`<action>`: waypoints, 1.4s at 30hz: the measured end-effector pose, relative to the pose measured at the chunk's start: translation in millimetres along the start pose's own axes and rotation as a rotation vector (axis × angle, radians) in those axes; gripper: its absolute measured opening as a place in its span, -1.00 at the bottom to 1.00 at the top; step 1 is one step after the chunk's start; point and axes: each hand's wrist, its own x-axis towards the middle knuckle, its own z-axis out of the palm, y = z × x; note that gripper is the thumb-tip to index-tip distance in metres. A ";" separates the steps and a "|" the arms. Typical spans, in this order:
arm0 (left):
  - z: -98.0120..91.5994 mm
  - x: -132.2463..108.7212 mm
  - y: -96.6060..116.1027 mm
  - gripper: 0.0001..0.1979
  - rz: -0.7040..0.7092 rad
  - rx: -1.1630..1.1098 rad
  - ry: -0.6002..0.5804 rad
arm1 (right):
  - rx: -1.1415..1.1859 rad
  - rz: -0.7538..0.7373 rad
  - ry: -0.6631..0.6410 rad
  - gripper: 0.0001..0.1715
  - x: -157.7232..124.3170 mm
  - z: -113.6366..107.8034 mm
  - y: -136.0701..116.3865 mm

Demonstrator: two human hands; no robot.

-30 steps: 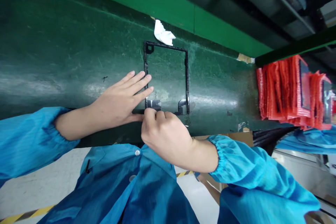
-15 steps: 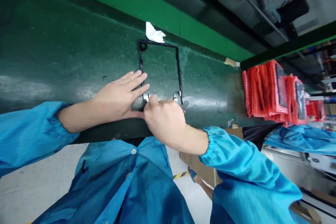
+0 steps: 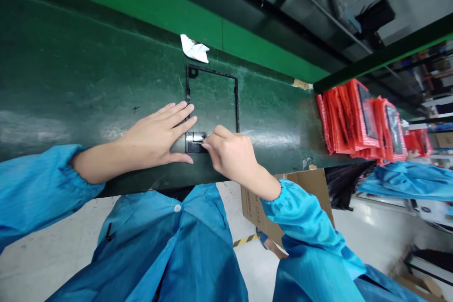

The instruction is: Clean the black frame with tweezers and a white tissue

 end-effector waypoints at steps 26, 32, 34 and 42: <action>-46.2 14.1 -15.3 -0.74 -0.197 -0.327 0.213 | 0.181 -0.300 0.224 -0.64 69.3 15.0 37.3; -51.3 8.1 -31.0 -0.60 -0.193 -0.209 0.094 | 0.387 -0.334 0.191 -0.73 70.1 21.5 60.1; -50.2 7.0 -31.8 -0.60 -0.179 -0.184 0.084 | 0.417 -0.321 0.184 -0.77 66.8 25.4 62.1; -46.8 6.3 -25.6 -0.77 -0.220 -0.140 0.114 | 0.292 -0.397 0.171 -0.78 56.9 25.2 52.2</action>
